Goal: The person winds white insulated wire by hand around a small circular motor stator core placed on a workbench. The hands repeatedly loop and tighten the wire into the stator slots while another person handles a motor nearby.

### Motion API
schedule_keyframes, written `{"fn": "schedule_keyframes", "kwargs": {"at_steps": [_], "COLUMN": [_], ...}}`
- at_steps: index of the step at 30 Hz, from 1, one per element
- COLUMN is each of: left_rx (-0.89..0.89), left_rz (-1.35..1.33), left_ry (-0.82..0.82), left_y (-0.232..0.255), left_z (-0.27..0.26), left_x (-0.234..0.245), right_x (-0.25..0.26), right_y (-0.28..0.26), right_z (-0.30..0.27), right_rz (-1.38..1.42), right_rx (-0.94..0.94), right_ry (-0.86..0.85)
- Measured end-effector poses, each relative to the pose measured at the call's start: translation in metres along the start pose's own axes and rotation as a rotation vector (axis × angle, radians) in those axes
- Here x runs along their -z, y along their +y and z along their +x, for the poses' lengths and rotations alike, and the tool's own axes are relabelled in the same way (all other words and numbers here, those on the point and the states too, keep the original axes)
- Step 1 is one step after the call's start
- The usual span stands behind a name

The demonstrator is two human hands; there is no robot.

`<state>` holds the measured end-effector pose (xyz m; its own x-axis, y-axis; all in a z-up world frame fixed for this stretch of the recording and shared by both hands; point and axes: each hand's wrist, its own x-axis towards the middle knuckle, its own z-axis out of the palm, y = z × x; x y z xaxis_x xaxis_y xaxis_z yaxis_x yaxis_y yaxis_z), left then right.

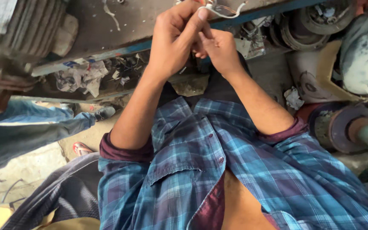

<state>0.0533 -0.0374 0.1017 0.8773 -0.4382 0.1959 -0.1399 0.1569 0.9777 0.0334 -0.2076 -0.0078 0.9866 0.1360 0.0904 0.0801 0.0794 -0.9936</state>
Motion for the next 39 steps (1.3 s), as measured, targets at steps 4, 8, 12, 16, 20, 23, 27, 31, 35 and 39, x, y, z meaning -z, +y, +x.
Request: {"fn": "schedule_keyframes", "kwargs": {"at_steps": [4, 8, 12, 16, 20, 23, 27, 31, 35, 39], "left_rx": [0.063, 0.005, -0.053, -0.109, -0.27, -0.299, -0.197, -0.208, -0.188, -0.207], "left_rz": [-0.061, -0.182, -0.205, -0.031, 0.143, 0.156, -0.025, -0.08, -0.085, -0.076], "left_ry": [-0.053, -0.077, -0.131, -0.175, -0.264, -0.288, -0.306, -0.261, -0.221, -0.233], "left_y": [0.01, 0.03, 0.057, 0.068, 0.061, 0.041, 0.014, -0.005, -0.01, -0.012], "left_z": [0.001, -0.006, -0.006, 0.001, 0.021, 0.051, 0.065, 0.061, 0.055, 0.056], "left_x": [-0.008, -0.01, -0.001, -0.001, -0.003, -0.001, 0.007, 0.012, 0.012, 0.006], "right_x": [-0.006, -0.001, 0.019, 0.038, 0.048, 0.065, 0.118, 0.206, 0.291, 0.306], "right_y": [-0.002, -0.009, -0.02, -0.024, -0.018, -0.001, 0.042, 0.092, 0.11, 0.105], "right_z": [0.004, -0.001, -0.022, -0.046, -0.069, -0.095, -0.144, -0.213, -0.263, -0.257], "right_rz": [-0.18, -0.426, -0.491, -0.655, -0.675, -0.739, -0.972, -1.276, -1.587, -1.742], "right_rx": [0.035, 0.069, 0.067, 0.133, 0.006, -0.099, -0.211, -0.371, -0.662, -0.689], "right_ry": [0.029, 0.118, 0.202, 0.249, 0.255, 0.265, 0.352, 0.499, 0.647, 0.685]}}
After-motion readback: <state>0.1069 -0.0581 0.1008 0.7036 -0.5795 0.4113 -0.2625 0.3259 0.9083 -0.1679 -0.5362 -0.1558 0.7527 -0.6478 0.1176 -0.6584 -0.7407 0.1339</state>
